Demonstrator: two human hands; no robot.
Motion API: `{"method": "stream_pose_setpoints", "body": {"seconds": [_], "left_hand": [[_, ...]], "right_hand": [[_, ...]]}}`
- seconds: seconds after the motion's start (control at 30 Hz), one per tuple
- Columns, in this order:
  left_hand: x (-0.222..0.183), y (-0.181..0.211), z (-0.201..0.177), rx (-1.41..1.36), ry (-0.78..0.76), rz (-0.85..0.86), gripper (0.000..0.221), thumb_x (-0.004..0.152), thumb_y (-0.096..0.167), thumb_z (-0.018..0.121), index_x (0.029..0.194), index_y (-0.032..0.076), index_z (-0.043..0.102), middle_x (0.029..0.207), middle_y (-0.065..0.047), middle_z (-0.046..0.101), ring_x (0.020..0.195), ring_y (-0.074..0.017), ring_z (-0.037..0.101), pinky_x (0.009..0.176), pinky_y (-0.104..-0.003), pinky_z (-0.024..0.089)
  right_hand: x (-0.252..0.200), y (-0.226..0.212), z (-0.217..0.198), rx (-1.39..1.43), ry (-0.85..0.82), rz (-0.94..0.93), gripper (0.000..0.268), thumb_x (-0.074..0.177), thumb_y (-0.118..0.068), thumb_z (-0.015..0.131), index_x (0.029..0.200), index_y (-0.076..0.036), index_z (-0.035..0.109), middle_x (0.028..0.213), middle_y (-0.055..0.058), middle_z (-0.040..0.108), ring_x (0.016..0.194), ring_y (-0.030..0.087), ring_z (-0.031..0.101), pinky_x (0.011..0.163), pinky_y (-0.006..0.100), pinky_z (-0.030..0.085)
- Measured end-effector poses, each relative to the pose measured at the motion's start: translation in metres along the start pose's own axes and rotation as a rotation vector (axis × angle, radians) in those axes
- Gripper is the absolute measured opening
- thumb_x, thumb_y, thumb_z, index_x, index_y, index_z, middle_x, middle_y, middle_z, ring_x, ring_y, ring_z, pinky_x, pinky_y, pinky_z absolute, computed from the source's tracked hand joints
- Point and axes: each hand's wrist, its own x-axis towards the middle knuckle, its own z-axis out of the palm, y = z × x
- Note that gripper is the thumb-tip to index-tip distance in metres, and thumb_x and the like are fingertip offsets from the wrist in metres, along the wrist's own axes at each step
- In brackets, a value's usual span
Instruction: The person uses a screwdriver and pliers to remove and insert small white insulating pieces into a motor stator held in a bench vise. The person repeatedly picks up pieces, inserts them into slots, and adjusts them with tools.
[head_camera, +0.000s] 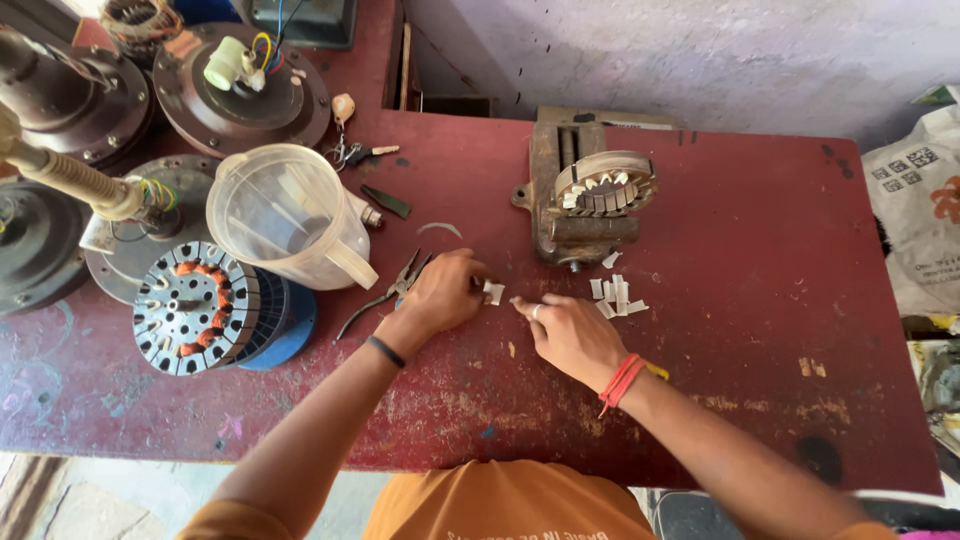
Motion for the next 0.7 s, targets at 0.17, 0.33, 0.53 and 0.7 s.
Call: {"method": "stream_pose_setpoints", "body": {"seconds": [0.17,0.33,0.53,0.7], "left_hand": [[-0.014,-0.002,0.003,-0.306,0.149,-0.135,0.019,0.078,0.016,0.084,0.093,0.005,0.079,0.086,-0.010,0.077,0.074,-0.0206,0.071,0.069,-0.034,0.057],[-0.016,0.011,0.007,-0.887,0.207,-0.336,0.034,0.082,0.011,0.080,0.114,0.003,0.070,0.082,-0.008,0.074,0.071,-0.0102,0.067,0.065,-0.026,0.055],[-0.015,0.020,0.004,-1.117,0.205,-0.371,0.029,0.092,0.008,0.070,0.115,-0.009,0.076,0.086,-0.011,0.077,0.071,-0.0138,0.067,0.067,-0.028,0.055],[-0.011,0.037,-0.002,-1.051,0.047,-0.243,0.034,0.093,0.013,0.059,0.118,-0.005,0.075,0.090,-0.007,0.077,0.075,-0.0122,0.066,0.071,-0.027,0.055]], "right_hand": [[-0.001,0.008,0.012,-0.081,0.097,0.109,0.044,0.089,-0.003,0.064,0.131,-0.014,0.071,0.084,0.007,0.065,0.062,0.018,0.057,0.052,0.034,0.053],[-0.002,0.001,0.021,-0.095,0.272,0.046,0.037,0.087,-0.005,0.071,0.122,-0.014,0.074,0.096,0.011,0.069,0.083,0.020,0.065,0.069,0.034,0.058],[0.001,-0.024,0.000,0.268,0.408,0.107,0.034,0.087,-0.009,0.075,0.120,-0.004,0.074,0.110,0.015,0.074,0.082,0.025,0.073,0.071,0.034,0.059],[0.004,-0.022,-0.004,0.374,0.586,-0.111,0.026,0.093,-0.006,0.072,0.118,-0.004,0.073,0.110,0.012,0.074,0.085,0.019,0.074,0.070,0.028,0.060]]}}
